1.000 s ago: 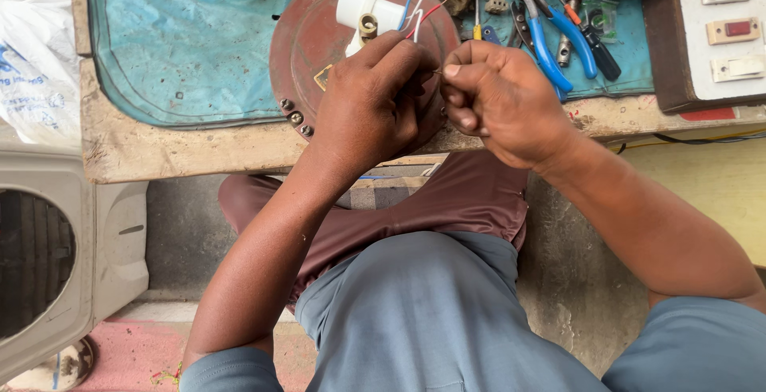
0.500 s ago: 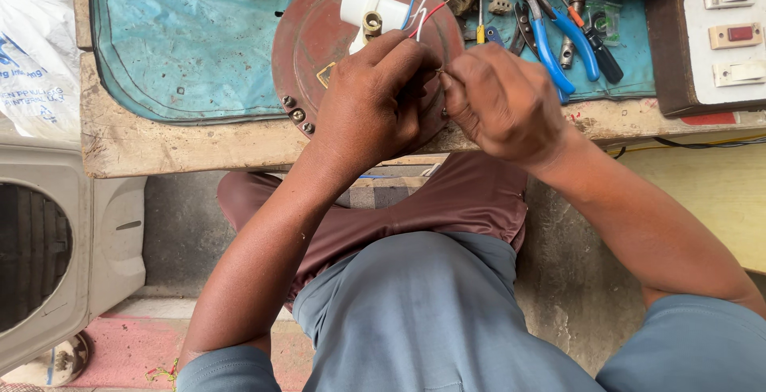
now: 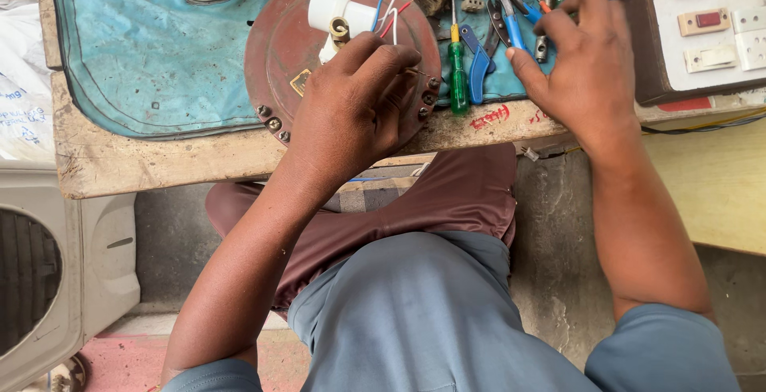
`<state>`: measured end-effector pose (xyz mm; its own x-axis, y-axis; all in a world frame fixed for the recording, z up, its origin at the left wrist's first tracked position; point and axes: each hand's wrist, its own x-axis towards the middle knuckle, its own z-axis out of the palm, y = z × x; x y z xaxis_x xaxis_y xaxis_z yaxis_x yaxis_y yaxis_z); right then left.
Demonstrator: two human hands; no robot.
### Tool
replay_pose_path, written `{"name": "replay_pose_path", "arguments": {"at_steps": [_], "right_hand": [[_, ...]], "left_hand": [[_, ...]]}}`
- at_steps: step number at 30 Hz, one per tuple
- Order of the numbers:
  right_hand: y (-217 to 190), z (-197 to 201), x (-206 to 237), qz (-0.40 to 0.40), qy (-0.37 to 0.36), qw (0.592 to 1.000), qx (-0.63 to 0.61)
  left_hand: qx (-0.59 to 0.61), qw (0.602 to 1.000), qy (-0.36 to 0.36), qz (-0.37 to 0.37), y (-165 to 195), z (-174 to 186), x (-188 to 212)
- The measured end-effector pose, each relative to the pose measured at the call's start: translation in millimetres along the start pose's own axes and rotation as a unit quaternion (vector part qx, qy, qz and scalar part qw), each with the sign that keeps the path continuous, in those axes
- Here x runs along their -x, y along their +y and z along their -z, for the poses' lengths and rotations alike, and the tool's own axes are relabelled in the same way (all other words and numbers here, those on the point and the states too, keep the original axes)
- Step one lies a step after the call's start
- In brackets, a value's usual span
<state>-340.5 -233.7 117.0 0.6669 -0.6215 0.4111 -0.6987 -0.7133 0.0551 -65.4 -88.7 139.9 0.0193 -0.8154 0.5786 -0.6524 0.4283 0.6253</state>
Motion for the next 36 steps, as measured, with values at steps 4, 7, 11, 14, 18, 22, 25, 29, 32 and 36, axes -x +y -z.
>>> {"name": "replay_pose_path", "arguments": {"at_steps": [4,7,11,14,18,22,25,29,32,36], "right_hand": [[25,-24,8,0.024,-0.048,0.996,-0.073],[35,-32,1,0.011,-0.047,0.996,-0.077],[33,-9,-3,-0.275,-0.052,0.891,-0.356],[19,20,16,-0.355,0.007,0.623,-0.697],[-6,31,38,-0.332,-0.015,0.445,-0.832],[-26,35,41,-0.330,-0.031,0.402,-0.854],[-54,35,47,-0.328,-0.065,0.464,-0.821],[-84,30,54,-0.313,-0.088,0.567,-0.756],[-99,31,64,-0.301,-0.111,0.662,-0.677],[-106,32,64,-0.285,-0.148,0.726,-0.608]], "left_hand": [[-0.031,0.999,-0.011,-0.009,5,-1,-4],[-0.046,0.999,-0.016,-0.012,7,0,-4],[-0.042,0.999,-0.012,-0.012,6,-3,-4],[-0.033,0.999,0.015,-0.002,5,-7,-2],[-0.025,0.999,0.031,0.009,4,-12,2],[0.000,0.998,0.052,0.020,5,-18,3],[0.003,0.997,0.071,0.025,7,-20,8],[0.012,0.996,0.074,0.048,5,-23,10],[0.017,0.995,0.094,0.032,5,-24,10],[0.030,0.992,0.110,0.046,8,-28,9]]}}
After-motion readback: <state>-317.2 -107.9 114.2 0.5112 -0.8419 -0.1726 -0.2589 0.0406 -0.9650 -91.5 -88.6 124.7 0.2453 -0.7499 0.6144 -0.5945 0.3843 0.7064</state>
